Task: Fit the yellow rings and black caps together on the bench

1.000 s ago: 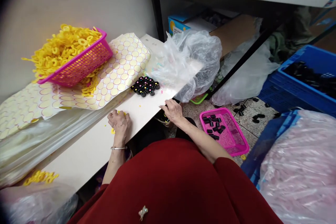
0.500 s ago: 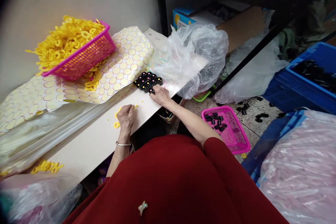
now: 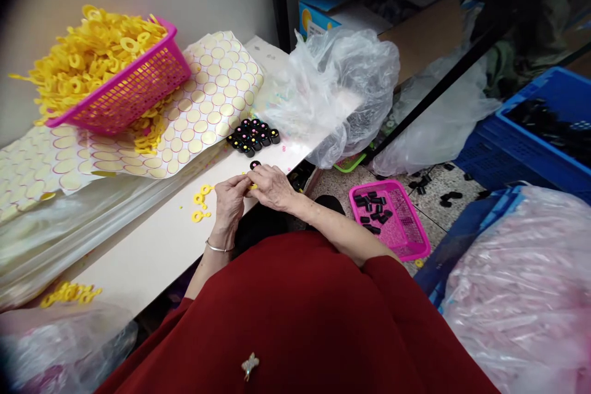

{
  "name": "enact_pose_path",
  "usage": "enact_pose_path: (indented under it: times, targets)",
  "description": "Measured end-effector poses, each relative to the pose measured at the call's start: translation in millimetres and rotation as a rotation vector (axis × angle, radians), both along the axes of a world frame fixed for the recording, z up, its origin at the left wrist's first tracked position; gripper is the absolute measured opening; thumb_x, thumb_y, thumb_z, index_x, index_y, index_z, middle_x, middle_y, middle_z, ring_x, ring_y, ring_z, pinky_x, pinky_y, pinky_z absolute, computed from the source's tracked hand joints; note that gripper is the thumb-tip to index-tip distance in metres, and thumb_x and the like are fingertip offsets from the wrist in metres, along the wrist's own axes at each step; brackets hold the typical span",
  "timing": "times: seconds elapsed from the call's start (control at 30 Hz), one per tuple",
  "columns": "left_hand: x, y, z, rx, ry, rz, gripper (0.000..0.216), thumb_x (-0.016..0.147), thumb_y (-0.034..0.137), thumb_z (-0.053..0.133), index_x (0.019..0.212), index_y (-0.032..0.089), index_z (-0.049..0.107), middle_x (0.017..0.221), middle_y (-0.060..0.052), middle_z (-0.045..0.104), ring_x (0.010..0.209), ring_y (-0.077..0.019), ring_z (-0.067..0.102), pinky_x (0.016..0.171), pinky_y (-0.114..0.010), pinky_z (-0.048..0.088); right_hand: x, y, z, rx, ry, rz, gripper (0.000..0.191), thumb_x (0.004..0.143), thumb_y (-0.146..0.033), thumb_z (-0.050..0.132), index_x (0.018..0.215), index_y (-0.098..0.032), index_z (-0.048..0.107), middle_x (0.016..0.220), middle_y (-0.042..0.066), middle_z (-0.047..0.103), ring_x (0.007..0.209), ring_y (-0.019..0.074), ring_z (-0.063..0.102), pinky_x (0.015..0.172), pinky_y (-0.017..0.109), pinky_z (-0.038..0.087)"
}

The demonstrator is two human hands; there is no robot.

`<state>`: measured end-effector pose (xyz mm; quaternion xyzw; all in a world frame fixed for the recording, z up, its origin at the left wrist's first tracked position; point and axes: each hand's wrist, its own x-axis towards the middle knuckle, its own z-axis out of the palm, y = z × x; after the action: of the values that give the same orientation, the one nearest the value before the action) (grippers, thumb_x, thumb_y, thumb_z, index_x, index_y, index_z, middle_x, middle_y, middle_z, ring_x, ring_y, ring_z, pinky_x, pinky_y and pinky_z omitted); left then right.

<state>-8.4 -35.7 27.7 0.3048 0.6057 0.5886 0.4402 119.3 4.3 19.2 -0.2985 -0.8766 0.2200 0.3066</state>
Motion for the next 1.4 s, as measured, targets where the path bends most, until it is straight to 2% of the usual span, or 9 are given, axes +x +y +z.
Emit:
enact_pose_path:
  times: [0.13, 0.27, 0.4, 0.6, 0.73, 0.87, 0.97, 1.13, 1.4]
  targets:
    - [2, 3, -4.2, -0.04, -0.084, -0.093, 0.022, 0.055, 0.028, 0.075, 0.069, 0.012, 0.075, 0.059, -0.002, 0.065, 0.052, -0.0082, 0.05, 0.052, -0.022, 0.04, 2, 4, -8.8, -0.1, 0.076, 0.0, 0.011, 0.087, -0.019, 0.05, 0.087, -0.014, 0.06, 0.083, 0.007, 0.06, 0.079, 0.017, 0.053, 0.074, 0.028, 0.041]
    - [0, 6, -11.0, -0.041, -0.197, -0.054, 0.023, 0.049, 0.026, 0.078, 0.067, 0.012, 0.074, 0.06, -0.003, 0.066, 0.051, -0.0086, 0.053, 0.052, -0.022, 0.043, 2, 8, -14.3, -0.222, 0.145, -0.02, 0.011, 0.085, -0.013, 0.05, 0.079, -0.014, 0.059, 0.075, 0.002, 0.055, 0.07, 0.0126, 0.051, 0.068, 0.024, 0.039]
    - [-1, 8, -12.9, -0.031, -0.202, -0.002, 0.021, 0.047, 0.024, 0.08, 0.061, 0.012, 0.072, 0.058, -0.002, 0.065, 0.05, -0.0089, 0.054, 0.051, -0.022, 0.042, 3, 9, -9.0, -0.276, 0.086, 0.04, 0.004, 0.083, -0.016, 0.059, 0.084, -0.013, 0.061, 0.079, 0.003, 0.056, 0.073, 0.0129, 0.051, 0.068, 0.023, 0.038]
    - [1, 6, -8.5, -0.054, -0.145, -0.023, 0.018, 0.047, 0.023, 0.077, 0.061, 0.012, 0.072, 0.057, -0.003, 0.066, 0.048, -0.0105, 0.055, 0.049, -0.023, 0.045, 8, 14, 0.7, -0.329, -0.019, 0.128, 0.006, 0.079, -0.017, 0.064, 0.082, -0.013, 0.062, 0.076, 0.001, 0.055, 0.072, 0.0119, 0.05, 0.067, 0.023, 0.036]
    - [0, 9, -8.2, -0.029, -0.164, -0.012, 0.021, 0.048, 0.024, 0.078, 0.064, 0.012, 0.072, 0.058, -0.002, 0.066, 0.047, -0.009, 0.053, 0.049, -0.023, 0.043, 11, 23, -0.1, -0.276, 0.016, 0.14, 0.011, 0.08, -0.023, 0.063, 0.082, -0.012, 0.063, 0.074, 0.001, 0.056, 0.069, 0.0118, 0.05, 0.065, 0.023, 0.035]
    - [-7, 17, -12.8, 0.019, -0.17, 0.105, 0.02, 0.052, 0.024, 0.076, 0.066, 0.012, 0.07, 0.054, 0.0, 0.062, 0.047, -0.0074, 0.052, 0.051, -0.021, 0.042, 6, 37, -6.4, -0.157, 0.04, -0.048, 0.018, 0.081, -0.03, 0.063, 0.091, -0.014, 0.064, 0.087, 0.004, 0.058, 0.076, 0.014, 0.052, 0.068, 0.025, 0.037]
    - [-13, 22, -18.0, -0.006, -0.164, 0.163, 0.019, 0.051, 0.023, 0.074, 0.066, 0.011, 0.068, 0.053, 0.0, 0.061, 0.046, -0.008, 0.052, 0.05, -0.021, 0.042, -2, 45, -9.0, -0.109, -0.039, -0.113, 0.023, 0.08, -0.036, 0.066, 0.09, -0.016, 0.065, 0.095, 0.005, 0.058, 0.085, 0.0169, 0.053, 0.071, 0.026, 0.038]
    - [-14, 28, -23.6, -0.035, -0.122, 0.149, 0.021, 0.054, 0.024, 0.07, 0.07, 0.011, 0.068, 0.055, -0.001, 0.06, 0.047, -0.0078, 0.05, 0.049, -0.021, 0.04, -10, 48, -6.2, -0.099, -0.189, -0.145, 0.022, 0.082, -0.035, 0.064, 0.093, -0.016, 0.064, 0.096, 0.006, 0.059, 0.091, 0.0197, 0.053, 0.074, 0.028, 0.038]
    - [-7, 37, -17.4, 0.004, -0.042, 0.047, 0.022, 0.063, 0.031, 0.068, 0.071, 0.011, 0.071, 0.052, 0.002, 0.054, 0.048, -0.007, 0.043, 0.048, -0.021, 0.033, -11, 48, -3.5, -0.172, -0.251, -0.151, 0.018, 0.086, -0.031, 0.057, 0.094, -0.016, 0.064, 0.095, 0.005, 0.058, 0.083, 0.0169, 0.053, 0.069, 0.026, 0.036]
